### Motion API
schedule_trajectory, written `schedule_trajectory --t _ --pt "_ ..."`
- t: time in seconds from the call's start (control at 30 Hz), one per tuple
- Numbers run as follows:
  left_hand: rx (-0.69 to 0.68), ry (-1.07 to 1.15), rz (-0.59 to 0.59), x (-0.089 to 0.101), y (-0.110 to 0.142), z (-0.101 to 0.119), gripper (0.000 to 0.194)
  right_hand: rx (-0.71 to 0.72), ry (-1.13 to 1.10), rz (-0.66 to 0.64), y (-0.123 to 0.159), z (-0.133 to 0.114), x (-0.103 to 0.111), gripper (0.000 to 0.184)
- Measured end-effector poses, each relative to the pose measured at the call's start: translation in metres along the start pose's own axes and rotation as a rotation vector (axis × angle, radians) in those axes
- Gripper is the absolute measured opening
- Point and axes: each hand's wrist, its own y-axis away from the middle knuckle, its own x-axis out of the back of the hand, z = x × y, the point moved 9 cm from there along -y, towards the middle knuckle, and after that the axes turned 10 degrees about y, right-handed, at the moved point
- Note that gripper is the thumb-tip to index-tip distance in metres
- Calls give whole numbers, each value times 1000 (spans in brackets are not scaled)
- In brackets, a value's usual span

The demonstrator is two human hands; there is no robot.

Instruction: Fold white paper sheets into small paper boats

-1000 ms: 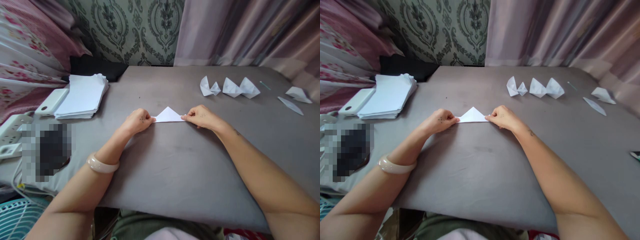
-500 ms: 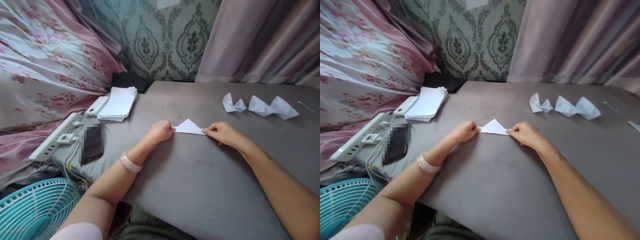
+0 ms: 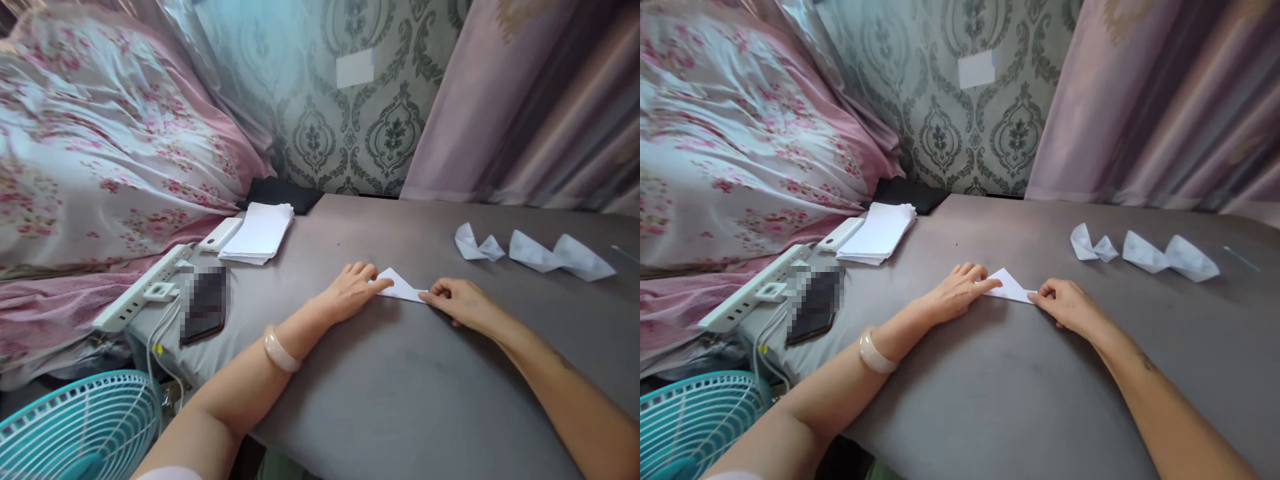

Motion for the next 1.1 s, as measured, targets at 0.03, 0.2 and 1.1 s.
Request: schedule_trajectory --t 0.03,0.2,1.1 --pt "-40 -8 -20 -2 0 4 49 1 -8 -3 -1 3 -1 31" --pt "-123 -24 -88 -8 -1 12 39 150 210 186 10 -15 12 20" --pt "23 207 -12 3 7 -6 33 293 713 225 69 -75 -13 36"
